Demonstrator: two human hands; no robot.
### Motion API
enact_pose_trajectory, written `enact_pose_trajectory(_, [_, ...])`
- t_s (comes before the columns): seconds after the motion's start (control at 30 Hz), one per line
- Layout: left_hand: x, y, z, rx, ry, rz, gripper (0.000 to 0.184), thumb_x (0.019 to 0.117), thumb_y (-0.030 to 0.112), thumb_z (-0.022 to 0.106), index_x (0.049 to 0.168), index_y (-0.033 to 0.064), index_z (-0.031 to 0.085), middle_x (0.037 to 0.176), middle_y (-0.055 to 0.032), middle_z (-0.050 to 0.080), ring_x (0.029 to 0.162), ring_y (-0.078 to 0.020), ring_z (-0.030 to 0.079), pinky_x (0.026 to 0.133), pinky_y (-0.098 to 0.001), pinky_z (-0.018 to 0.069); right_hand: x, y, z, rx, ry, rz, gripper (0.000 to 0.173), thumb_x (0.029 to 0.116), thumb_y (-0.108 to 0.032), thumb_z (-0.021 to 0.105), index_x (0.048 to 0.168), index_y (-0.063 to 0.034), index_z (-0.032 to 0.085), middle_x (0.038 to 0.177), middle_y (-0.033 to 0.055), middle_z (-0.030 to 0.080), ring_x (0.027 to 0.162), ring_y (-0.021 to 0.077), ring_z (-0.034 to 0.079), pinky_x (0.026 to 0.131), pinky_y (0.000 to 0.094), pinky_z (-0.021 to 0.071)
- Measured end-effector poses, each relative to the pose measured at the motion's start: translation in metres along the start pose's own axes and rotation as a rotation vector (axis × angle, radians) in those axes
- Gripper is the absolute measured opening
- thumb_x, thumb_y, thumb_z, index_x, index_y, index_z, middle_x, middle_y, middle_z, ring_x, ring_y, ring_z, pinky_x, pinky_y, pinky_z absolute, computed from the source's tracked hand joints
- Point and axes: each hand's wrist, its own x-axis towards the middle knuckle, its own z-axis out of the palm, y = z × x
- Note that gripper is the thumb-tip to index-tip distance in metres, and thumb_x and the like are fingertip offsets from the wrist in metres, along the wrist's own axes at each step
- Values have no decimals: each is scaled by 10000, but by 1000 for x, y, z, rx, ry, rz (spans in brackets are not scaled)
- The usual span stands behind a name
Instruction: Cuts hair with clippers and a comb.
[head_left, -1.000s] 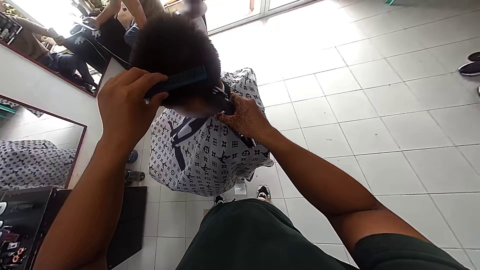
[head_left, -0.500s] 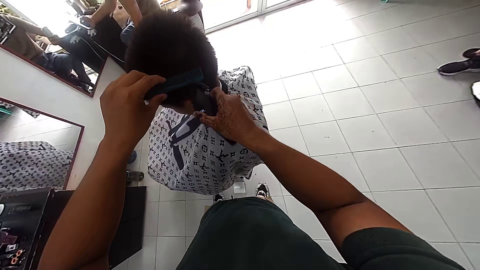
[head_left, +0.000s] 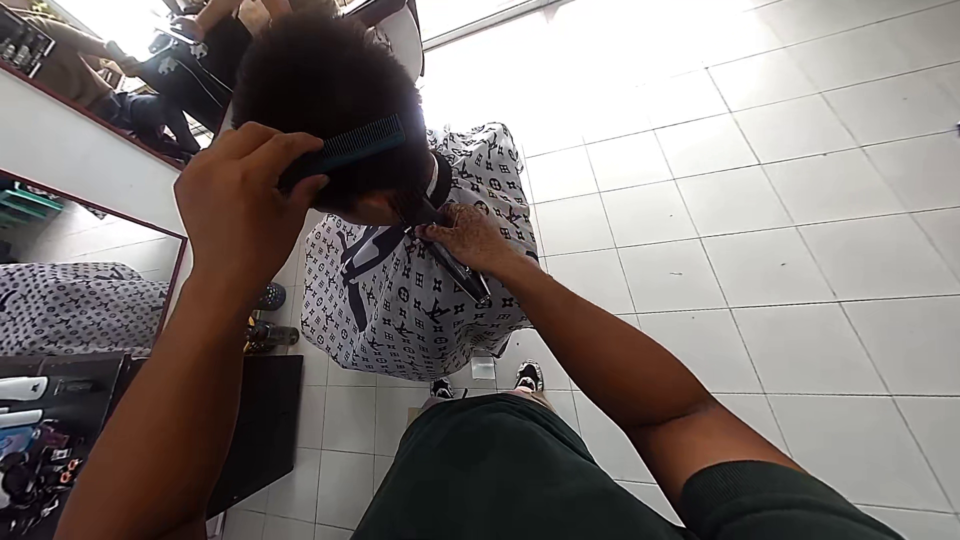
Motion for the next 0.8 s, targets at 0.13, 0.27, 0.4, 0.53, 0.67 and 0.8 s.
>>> enact_pose_trajectory(0.13, [1, 4, 1, 19, -48, -37, 262, 970, 183, 699, 1215, 92, 723, 1135, -204, 707, 1025, -403, 676, 834, -578, 492, 1, -2, 5, 104, 41, -141, 342, 956, -322, 720, 1083, -15, 638, 847, 88, 659, 712, 159, 656, 693, 371, 571])
enact_pose_trajectory(0.27, [-1, 7, 2, 11, -62, -48, 267, 966, 178, 705, 1217, 88, 723, 1121, -201, 708, 1014, -394, 679, 831, -573, 494, 1, 1, 2, 126, 13, -129, 337, 974, -302, 702, 1106, -2, 624, 849, 94, 654, 698, 160, 655, 686, 363, 576])
enact_pose_trajectory(0.4, [0, 6, 2, 19, -59, -52, 262, 966, 174, 706, 1213, 91, 725, 1124, -203, 707, 1009, -402, 678, 826, -575, 492, 3, 0, 0, 134, 5, -104, 326, 989, -322, 680, 1065, -9, 636, 832, 97, 662, 675, 166, 669, 669, 368, 591])
enact_pose_trajectory(0.53, [-1, 8, 4, 9, -67, -53, 266, 969, 177, 701, 1216, 81, 722, 1120, -209, 704, 1006, -402, 678, 828, -577, 493, 1, -6, 5, 223, 30, -209, 314, 996, -293, 660, 1139, -16, 630, 857, 82, 675, 692, 145, 682, 672, 342, 608])
enact_pose_trajectory(0.67, [0, 8, 3, 22, -55, -46, 267, 973, 194, 699, 1218, 88, 722, 1116, -202, 706, 1006, -396, 679, 822, -569, 494, 5, -5, -2, 123, 1, -87, 326, 1001, -327, 667, 1064, -9, 629, 822, 97, 661, 645, 164, 669, 638, 357, 597])
enact_pose_trajectory(0.8, [0, 5, 6, 53, -73, 6, 254, 980, 165, 682, 1213, 68, 715, 1113, -220, 700, 998, -427, 671, 811, -582, 493, -9, 2, 2, 323, 29, -327, 342, 1018, -294, 601, 1227, -24, 598, 922, 66, 680, 735, 125, 685, 682, 325, 611])
